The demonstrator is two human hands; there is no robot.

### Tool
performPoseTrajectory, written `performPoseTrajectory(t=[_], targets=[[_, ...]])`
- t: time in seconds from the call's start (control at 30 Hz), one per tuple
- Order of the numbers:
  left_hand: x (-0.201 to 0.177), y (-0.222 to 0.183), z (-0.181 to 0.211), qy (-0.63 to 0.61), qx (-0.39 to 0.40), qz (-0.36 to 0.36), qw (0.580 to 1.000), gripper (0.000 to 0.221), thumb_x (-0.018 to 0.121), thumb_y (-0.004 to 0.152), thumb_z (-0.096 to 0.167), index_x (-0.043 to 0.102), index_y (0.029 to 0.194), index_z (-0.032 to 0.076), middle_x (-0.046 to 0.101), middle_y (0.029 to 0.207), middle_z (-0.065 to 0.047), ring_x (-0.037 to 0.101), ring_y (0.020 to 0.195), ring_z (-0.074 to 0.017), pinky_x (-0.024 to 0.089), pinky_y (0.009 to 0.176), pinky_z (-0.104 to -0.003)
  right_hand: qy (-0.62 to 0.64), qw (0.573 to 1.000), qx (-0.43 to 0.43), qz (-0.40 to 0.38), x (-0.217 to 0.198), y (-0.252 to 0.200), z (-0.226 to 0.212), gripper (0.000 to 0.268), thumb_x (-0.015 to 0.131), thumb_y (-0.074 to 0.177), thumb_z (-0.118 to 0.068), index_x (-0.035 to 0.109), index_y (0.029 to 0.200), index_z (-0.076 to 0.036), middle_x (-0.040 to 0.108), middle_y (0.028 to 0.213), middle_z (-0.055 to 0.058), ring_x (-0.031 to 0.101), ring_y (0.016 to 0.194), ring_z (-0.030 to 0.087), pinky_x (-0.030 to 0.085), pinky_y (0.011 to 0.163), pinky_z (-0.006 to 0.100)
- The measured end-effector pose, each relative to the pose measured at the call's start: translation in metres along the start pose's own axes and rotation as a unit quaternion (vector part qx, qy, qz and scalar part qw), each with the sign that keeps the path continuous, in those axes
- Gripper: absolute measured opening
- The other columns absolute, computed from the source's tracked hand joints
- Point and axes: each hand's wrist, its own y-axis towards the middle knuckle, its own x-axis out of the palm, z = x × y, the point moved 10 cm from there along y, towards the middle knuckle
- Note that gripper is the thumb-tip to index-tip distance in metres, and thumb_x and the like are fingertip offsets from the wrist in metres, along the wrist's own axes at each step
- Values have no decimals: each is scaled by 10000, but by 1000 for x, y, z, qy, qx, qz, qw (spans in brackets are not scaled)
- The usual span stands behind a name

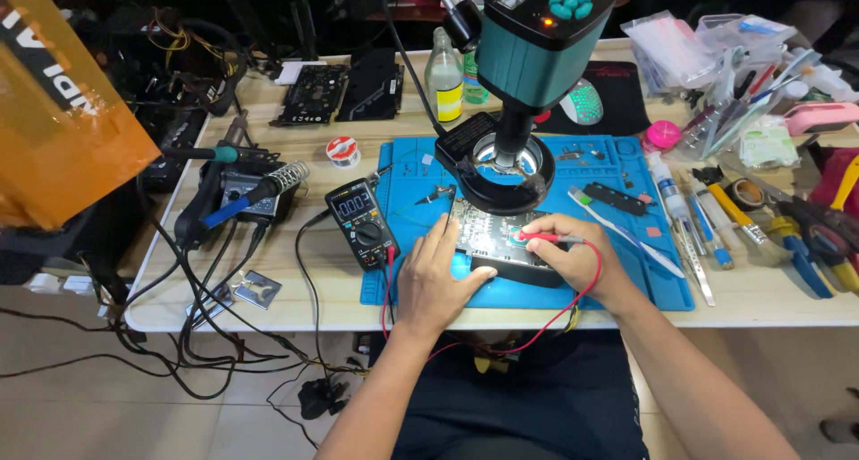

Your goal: Testing and inspecting a printed circuit board using a multimeter and a digital microscope on a repair bench.

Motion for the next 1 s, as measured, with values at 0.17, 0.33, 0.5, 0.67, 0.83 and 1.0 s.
performPoseTrajectory(t=[0.17, 0.33, 0.5, 0.67, 0.83, 1.0], targets=[[-2, 1, 1, 2, 3, 6, 1000, 925, 947, 732, 606, 722, 1451, 69, 721, 1466, -157, 752, 1130, -360, 629, 876, -468, 3, 1000, -19, -10, 1, 2, -11, 179, 829, 915, -176, 882, 1074, -113, 864, 872, 95, 786, 882, 207, 613, 900, 434], [-1, 0, 1, 7, 3, 9, 1000, 936, 951, 723, 615, 724, 1451, 72, 726, 1459, -150, 752, 1124, -350, 630, 880, -460, 21, 996, -79, -21, 2, 4, -18, 135, 861, 901, -130, 881, 1029, -93, 868, 1014, 137, 815, 990, 304, 616, 925, 450], [-2, -1, 0, 8, 7, 17, 1000, 921, 956, 718, 610, 736, 1433, 73, 734, 1444, -148, 753, 1111, -352, 627, 879, -457, 55, 995, -77, -31, 8, 4, -21, 97, 855, 885, -101, 870, 975, -70, 870, 1039, 129, 811, 1022, 260, 612, 950, 441], [-2, -2, -1, 9, 10, 21, 1000, 918, 964, 713, 604, 744, 1422, 64, 745, 1420, -158, 758, 1104, -359, 628, 876, -464, 49, 997, -47, -27, 10, 8, -31, 71, 854, 885, -128, 866, 949, -100, 802, 781, 97, 724, 809, 176, 607, 811, 401], [-1, -3, -3, 9, 2, 16, 1000, 929, 977, 701, 592, 744, 1427, 62, 749, 1416, -160, 762, 1118, -358, 629, 886, -460, 50, 997, -50, -18, 9, 9, -36, 63, 861, 877, -129, 865, 938, -109, 759, 698, 83, 702, 746, 176, 596, 760, 385], [2, -6, -7, 9, -6, 14, 1000, 946, 980, 685, 591, 740, 1444, 80, 756, 1419, -148, 771, 1129, -345, 631, 896, -457, 53, 997, -52, -23, 10, 11, -41, 54, 848, 880, -104, 851, 934, -95, 733, 682, 104, 685, 707, 195, 593, 715, 381]])
